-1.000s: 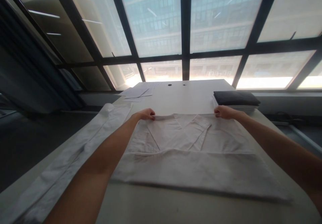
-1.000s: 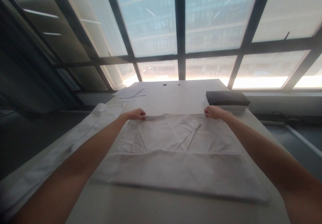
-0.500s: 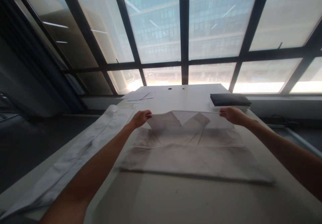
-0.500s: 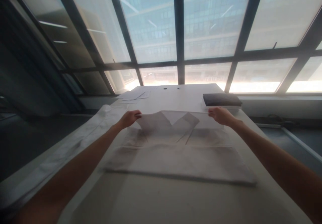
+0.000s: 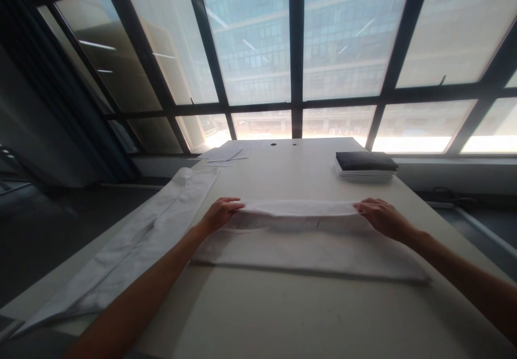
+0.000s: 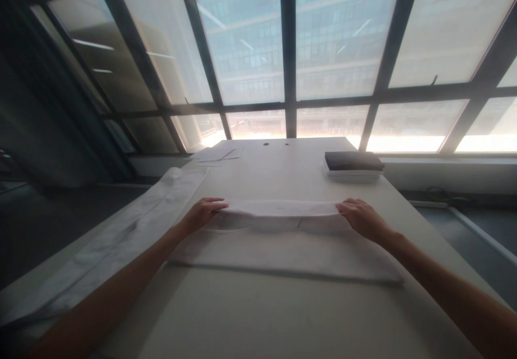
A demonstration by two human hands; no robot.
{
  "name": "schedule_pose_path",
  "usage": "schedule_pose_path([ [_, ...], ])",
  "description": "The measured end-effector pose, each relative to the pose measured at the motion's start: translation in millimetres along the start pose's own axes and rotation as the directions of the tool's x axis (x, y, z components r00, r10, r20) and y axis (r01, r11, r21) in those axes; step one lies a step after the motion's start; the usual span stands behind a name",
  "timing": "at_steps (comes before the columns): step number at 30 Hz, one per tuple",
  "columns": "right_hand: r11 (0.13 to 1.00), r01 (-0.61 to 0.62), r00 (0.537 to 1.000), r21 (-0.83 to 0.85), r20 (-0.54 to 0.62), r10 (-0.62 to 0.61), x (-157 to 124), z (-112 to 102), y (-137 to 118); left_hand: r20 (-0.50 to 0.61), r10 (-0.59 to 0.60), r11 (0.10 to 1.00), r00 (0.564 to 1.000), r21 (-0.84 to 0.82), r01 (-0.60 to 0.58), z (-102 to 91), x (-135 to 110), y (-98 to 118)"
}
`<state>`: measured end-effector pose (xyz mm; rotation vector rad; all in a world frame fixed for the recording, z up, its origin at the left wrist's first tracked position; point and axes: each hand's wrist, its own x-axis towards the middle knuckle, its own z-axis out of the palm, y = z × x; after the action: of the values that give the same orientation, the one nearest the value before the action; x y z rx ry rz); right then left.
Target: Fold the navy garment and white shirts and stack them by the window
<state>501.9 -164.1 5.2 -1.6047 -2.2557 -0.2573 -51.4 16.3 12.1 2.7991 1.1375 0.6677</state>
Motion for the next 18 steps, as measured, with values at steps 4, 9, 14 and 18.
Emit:
schedule_pose_path([
  [4,0.999,0.048,0.999,-0.013,-0.010,-0.048,-17.3,12.3,-3.0,0.055,0.003,0.999,0.998,-0.034,-0.001,8.8,-15.6,-2.8],
  [9,1.000,-0.006,1.000,0.011,0.000,0.006,-30.7,24.3,1.6,0.104,-0.002,0.995,0.995,-0.101,0.013,8.7,-16.7,4.0],
  [14,0.999,-0.044,0.999,0.014,0.023,0.044,-35.9,25.8,6.9,0.126,0.012,0.995,0.992,-0.098,0.000,4.6,-14.6,9.4],
  [18,0.999,-0.047,0.998,0.010,0.046,0.046,-36.8,24.0,9.2,0.155,0.021,1.000,0.988,0.009,-0.023,5.1,-15.1,8.7],
])
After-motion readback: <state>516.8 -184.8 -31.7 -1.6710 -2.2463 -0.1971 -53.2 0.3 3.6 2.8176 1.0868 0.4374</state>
